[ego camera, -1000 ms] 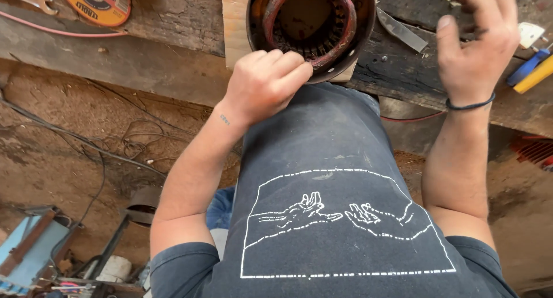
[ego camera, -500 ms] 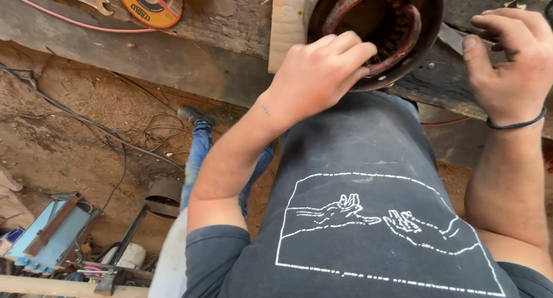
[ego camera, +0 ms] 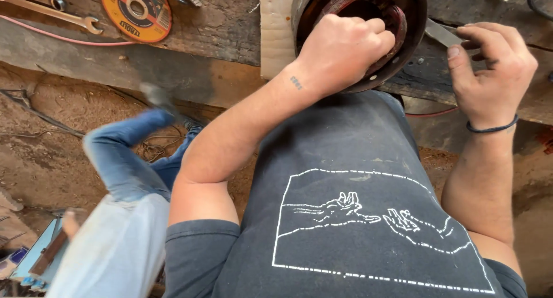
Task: Repairing and inspecting the copper windings of an electric motor stator using a screwdriver and knife.
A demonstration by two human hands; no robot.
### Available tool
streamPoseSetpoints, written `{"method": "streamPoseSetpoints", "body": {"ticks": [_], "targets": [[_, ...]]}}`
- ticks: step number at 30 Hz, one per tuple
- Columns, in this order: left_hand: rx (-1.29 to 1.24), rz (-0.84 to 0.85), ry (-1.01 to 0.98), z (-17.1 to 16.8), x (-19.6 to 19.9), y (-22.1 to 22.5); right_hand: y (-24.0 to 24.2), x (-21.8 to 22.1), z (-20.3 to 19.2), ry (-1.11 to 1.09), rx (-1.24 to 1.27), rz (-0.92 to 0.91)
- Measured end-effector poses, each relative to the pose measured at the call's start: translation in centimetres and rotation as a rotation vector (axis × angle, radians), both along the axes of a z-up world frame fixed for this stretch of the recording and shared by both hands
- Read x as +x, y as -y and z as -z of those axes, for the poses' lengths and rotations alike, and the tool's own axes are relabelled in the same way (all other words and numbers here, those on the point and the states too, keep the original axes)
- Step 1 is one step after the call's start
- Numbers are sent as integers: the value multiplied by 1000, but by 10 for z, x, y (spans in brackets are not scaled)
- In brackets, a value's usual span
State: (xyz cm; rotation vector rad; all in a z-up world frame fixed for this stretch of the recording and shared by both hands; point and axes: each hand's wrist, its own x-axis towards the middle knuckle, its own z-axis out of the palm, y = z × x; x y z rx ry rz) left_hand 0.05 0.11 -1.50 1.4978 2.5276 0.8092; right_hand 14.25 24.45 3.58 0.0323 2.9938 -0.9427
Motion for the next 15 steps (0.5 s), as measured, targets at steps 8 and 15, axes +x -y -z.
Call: {"method": "streamPoseSetpoints", "body": {"ticks": [8, 15], "targets": [[-1, -12, 39, 0, 0, -3, 8, -11, -5, -11, -28, -27], [48, 58, 143, -12, -16, 3, 5, -12, -6, 5, -24, -42]]}}
